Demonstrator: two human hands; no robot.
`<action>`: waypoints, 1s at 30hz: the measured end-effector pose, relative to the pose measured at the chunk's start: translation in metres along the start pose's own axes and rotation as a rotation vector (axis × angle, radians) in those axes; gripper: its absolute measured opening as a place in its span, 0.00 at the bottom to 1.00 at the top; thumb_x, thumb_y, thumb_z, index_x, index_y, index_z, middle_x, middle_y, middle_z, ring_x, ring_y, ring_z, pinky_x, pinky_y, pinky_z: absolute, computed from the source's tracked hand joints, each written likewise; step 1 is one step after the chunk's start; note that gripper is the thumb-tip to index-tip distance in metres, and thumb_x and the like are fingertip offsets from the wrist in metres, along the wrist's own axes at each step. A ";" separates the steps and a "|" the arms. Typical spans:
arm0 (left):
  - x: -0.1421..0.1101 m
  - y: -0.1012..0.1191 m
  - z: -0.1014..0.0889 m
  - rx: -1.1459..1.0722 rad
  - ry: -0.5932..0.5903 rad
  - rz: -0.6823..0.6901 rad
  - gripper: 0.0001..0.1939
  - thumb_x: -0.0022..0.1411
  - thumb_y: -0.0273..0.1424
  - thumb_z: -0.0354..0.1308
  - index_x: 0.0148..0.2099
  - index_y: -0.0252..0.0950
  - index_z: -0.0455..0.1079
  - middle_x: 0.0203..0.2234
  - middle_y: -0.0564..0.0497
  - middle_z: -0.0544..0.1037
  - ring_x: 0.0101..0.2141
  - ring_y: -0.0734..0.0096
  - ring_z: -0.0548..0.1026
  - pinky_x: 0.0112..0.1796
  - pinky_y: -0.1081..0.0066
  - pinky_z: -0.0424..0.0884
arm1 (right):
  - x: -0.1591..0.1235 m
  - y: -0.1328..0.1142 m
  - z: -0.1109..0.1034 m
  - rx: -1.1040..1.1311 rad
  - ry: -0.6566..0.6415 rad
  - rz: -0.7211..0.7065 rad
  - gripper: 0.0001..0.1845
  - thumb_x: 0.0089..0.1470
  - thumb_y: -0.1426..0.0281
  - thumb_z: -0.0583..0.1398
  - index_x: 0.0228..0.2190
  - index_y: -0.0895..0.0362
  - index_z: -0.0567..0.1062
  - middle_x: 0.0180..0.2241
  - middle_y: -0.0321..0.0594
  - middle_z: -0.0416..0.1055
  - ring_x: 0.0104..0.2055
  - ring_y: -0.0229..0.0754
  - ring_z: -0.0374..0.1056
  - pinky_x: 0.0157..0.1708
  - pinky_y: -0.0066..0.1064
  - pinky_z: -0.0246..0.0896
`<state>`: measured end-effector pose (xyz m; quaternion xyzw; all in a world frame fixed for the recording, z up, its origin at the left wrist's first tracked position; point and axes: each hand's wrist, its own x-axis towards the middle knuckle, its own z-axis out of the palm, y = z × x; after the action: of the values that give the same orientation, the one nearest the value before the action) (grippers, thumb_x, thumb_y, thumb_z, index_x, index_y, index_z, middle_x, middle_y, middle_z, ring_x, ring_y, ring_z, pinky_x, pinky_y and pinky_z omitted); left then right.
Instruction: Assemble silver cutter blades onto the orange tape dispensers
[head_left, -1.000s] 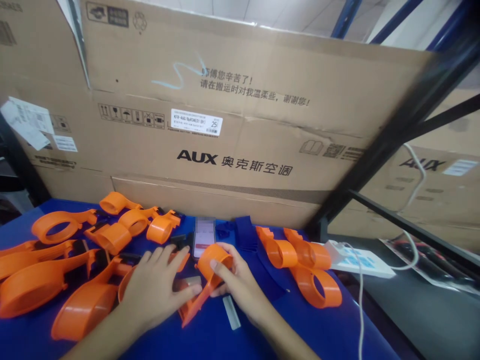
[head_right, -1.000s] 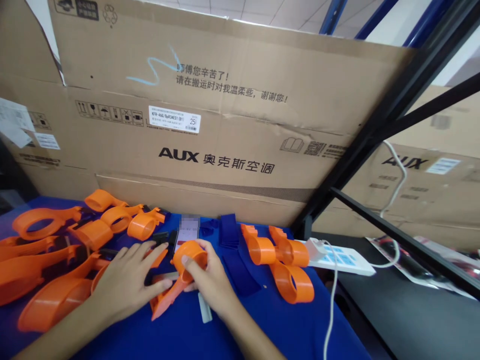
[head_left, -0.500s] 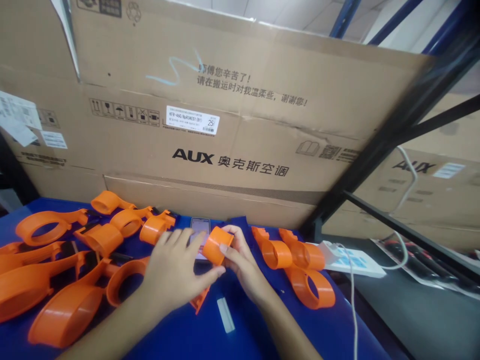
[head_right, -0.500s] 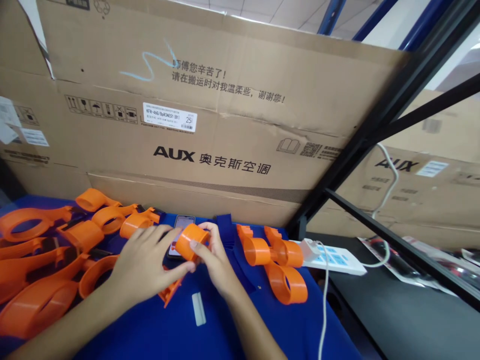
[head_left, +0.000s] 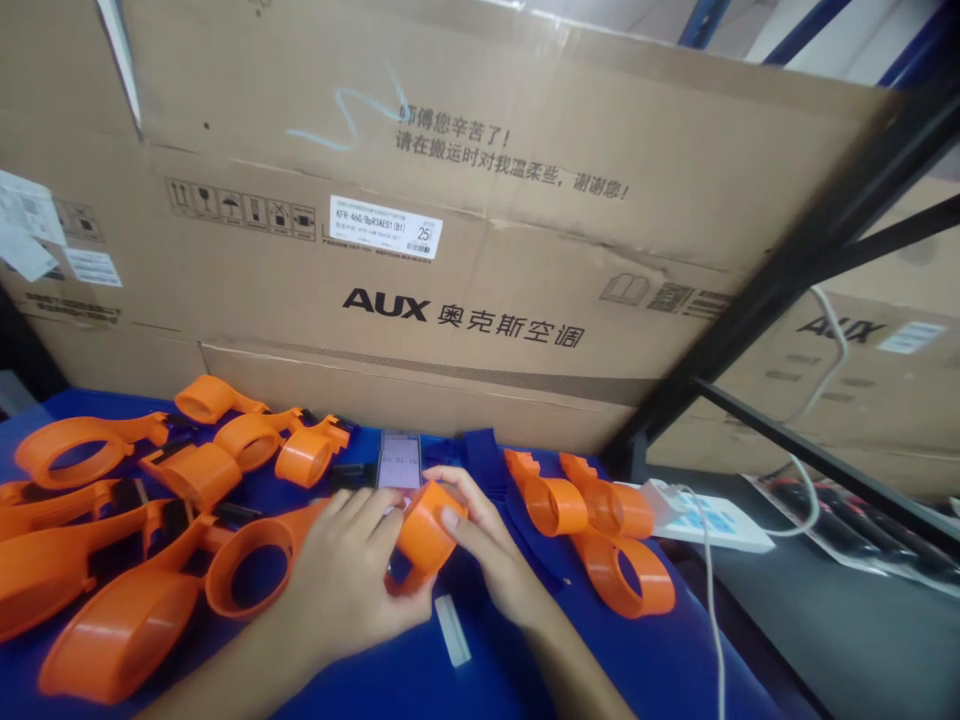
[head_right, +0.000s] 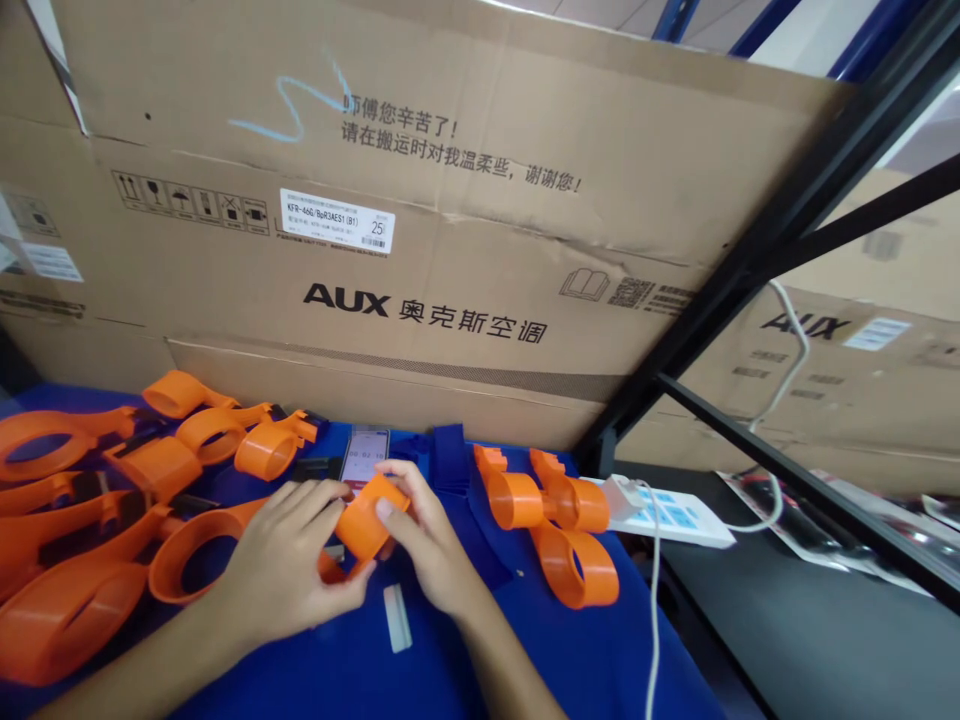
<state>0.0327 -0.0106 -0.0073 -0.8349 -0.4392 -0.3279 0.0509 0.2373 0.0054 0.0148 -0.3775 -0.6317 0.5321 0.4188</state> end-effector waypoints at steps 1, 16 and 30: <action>-0.002 0.000 0.001 0.003 0.001 0.003 0.19 0.56 0.37 0.63 0.49 0.36 0.72 0.43 0.39 0.81 0.43 0.44 0.79 0.39 0.52 0.73 | 0.000 0.000 -0.005 -0.023 0.031 0.012 0.26 0.64 0.48 0.57 0.55 0.49 0.70 0.49 0.42 0.73 0.47 0.51 0.72 0.44 0.39 0.69; 0.008 -0.020 -0.017 0.044 0.044 -0.049 0.14 0.60 0.40 0.61 0.45 0.39 0.69 0.35 0.46 0.80 0.36 0.53 0.80 0.38 0.57 0.74 | -0.009 -0.008 -0.027 -0.816 0.027 -0.002 0.13 0.62 0.60 0.63 0.46 0.50 0.79 0.42 0.43 0.77 0.45 0.54 0.72 0.48 0.46 0.64; 0.013 -0.026 -0.017 -0.041 0.066 -0.262 0.17 0.58 0.41 0.64 0.48 0.42 0.71 0.38 0.50 0.83 0.42 0.52 0.82 0.39 0.61 0.74 | -0.009 0.013 0.015 -1.049 -0.379 -0.213 0.18 0.66 0.59 0.61 0.55 0.46 0.77 0.48 0.44 0.67 0.49 0.50 0.60 0.49 0.40 0.56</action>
<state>0.0094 0.0082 0.0087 -0.7599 -0.5358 -0.3680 0.0048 0.2267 -0.0064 -0.0003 -0.3671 -0.9101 0.1602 0.1058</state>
